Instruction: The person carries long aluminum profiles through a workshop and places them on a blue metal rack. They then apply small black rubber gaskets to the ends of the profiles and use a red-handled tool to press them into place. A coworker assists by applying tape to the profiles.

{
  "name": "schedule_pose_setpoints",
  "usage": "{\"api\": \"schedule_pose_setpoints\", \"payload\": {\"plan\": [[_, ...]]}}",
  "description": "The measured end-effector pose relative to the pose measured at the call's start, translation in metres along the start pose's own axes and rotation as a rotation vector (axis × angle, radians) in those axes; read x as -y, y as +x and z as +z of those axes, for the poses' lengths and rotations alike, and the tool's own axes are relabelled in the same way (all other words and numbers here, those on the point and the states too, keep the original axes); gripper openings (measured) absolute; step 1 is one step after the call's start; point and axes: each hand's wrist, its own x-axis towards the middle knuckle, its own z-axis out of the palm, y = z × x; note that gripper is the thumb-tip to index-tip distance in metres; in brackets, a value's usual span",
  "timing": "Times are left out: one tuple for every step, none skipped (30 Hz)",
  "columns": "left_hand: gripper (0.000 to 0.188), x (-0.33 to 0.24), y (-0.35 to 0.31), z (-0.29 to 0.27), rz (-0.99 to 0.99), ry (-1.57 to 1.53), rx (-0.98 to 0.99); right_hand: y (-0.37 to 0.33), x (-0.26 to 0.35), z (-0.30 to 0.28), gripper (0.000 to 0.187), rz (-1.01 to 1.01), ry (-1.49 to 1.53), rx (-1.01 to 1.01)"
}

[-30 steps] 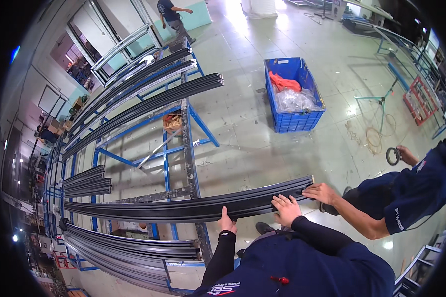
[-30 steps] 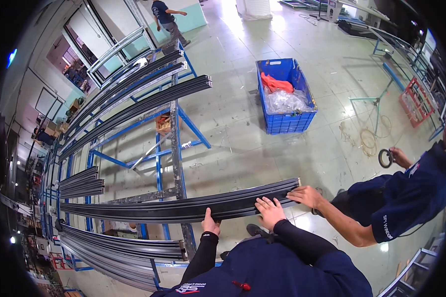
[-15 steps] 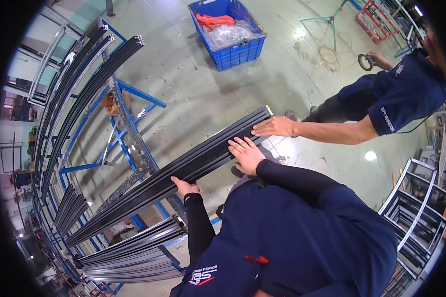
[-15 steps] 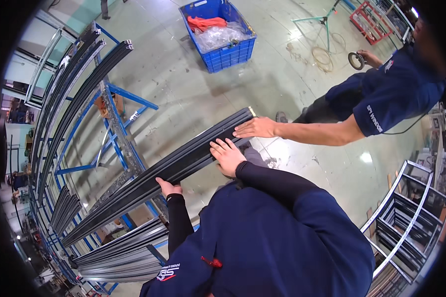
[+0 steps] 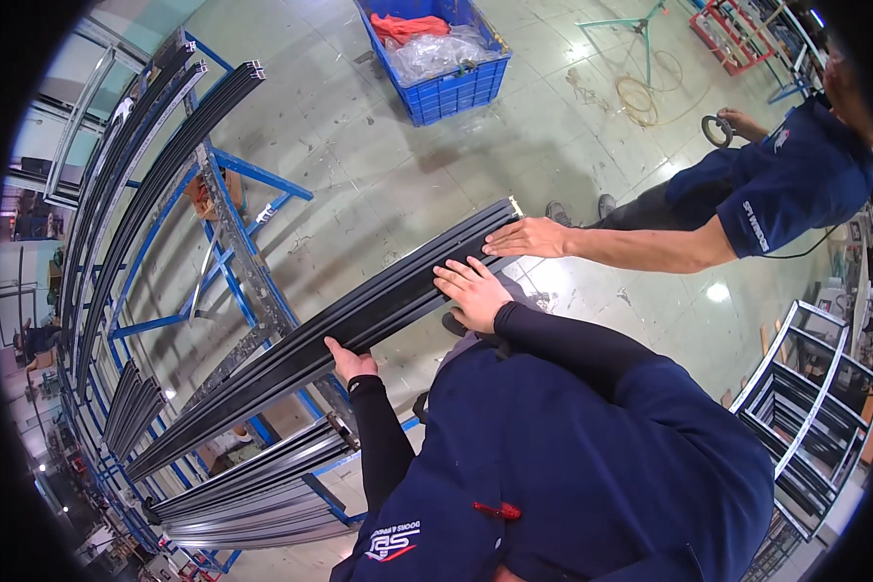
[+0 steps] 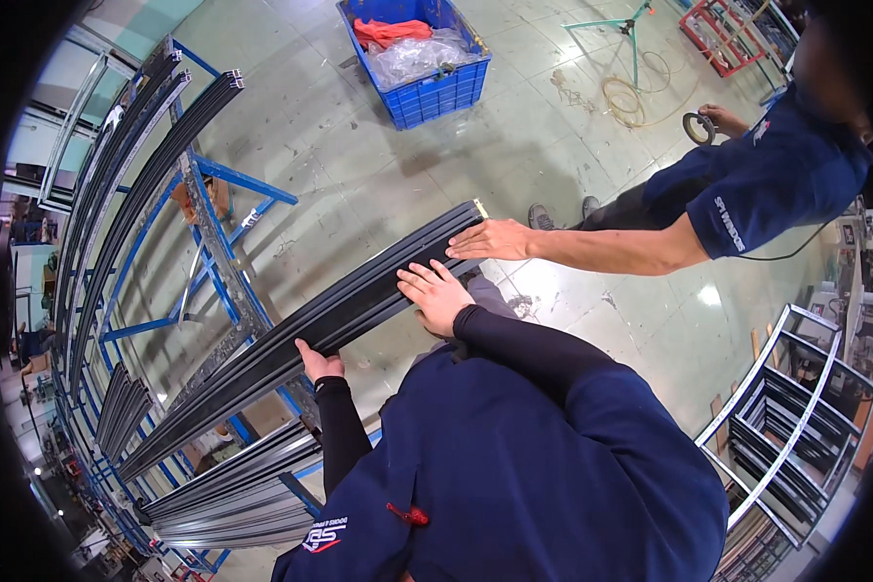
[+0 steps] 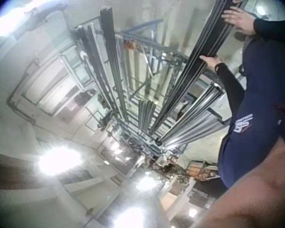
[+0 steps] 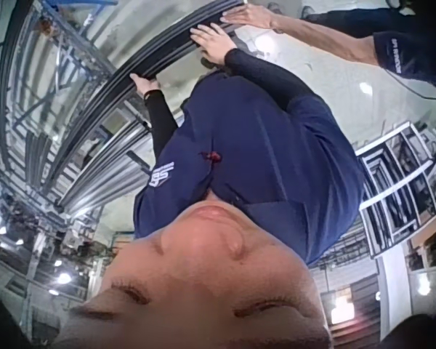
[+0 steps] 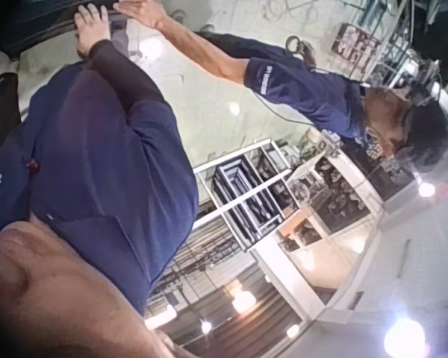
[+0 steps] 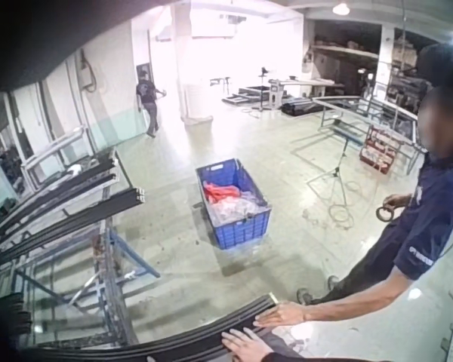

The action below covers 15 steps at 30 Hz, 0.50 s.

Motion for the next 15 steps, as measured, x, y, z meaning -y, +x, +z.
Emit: {"api": "schedule_pose_setpoints", "payload": {"plan": [[0.057, -0.001, -0.002, 0.001, 0.003, 0.001, 0.013, 0.000, 0.000, 0.000, 0.059, 0.001, 0.002, -0.003], [0.057, -0.001, -0.004, 0.002, 0.001, 0.008, 0.012, -0.001, 0.000, 0.001, 0.059, 0.003, 0.003, -0.007], [0.057, -0.002, -0.006, 0.002, -0.001, 0.015, 0.011, -0.001, 0.000, 0.001, 0.060, 0.005, 0.004, -0.011], [0.057, -0.002, -0.008, 0.003, 0.000, 0.022, 0.010, -0.001, 0.000, 0.002, 0.059, 0.005, 0.006, -0.012], [0.057, -0.003, -0.005, 0.000, -0.029, -0.010, 0.051, -0.001, 0.001, 0.002, 0.059, 0.006, 0.007, -0.013], [0.057, -0.004, 0.001, -0.006, -0.058, -0.042, 0.091, -0.001, 0.001, 0.002, 0.058, 0.007, 0.009, -0.014], [0.058, -0.006, -0.003, -0.003, -0.089, -0.072, 0.134, -0.002, 0.000, 0.003, 0.057, 0.016, 0.036, -0.046], [0.059, -0.008, -0.007, -0.002, -0.117, -0.085, 0.133, -0.003, -0.001, 0.003, 0.056, 0.025, 0.062, -0.078], [0.057, -0.010, -0.011, 0.001, -0.120, -0.092, 0.108, -0.003, -0.002, 0.004, 0.054, 0.034, 0.089, -0.109], [0.055, -0.013, -0.015, 0.002, -0.121, -0.097, 0.079, -0.004, -0.004, 0.000, 0.053, 0.102, 0.113, -0.187], [0.053, -0.014, -0.017, 0.002, -0.122, -0.103, 0.050, -0.004, -0.008, -0.006, 0.052, 0.170, 0.136, -0.264], [0.052, -0.013, -0.013, 0.000, -0.110, -0.094, 0.043, -0.004, -0.018, -0.009, 0.052, 0.275, 0.143, -0.415], [0.051, -0.013, -0.008, -0.004, -0.095, -0.086, 0.038, -0.003, -0.034, -0.012, 0.057, 0.412, 0.101, -0.537], [0.049, -0.012, -0.003, -0.008, -0.080, -0.080, 0.029, -0.002, -0.052, -0.026, 0.061, 0.610, 0.249, -0.578], [0.048, -0.011, 0.000, -0.008, -0.078, -0.068, 0.050, -0.006, -0.083, -0.018, 0.068, 0.804, 0.225, -0.605]]}}
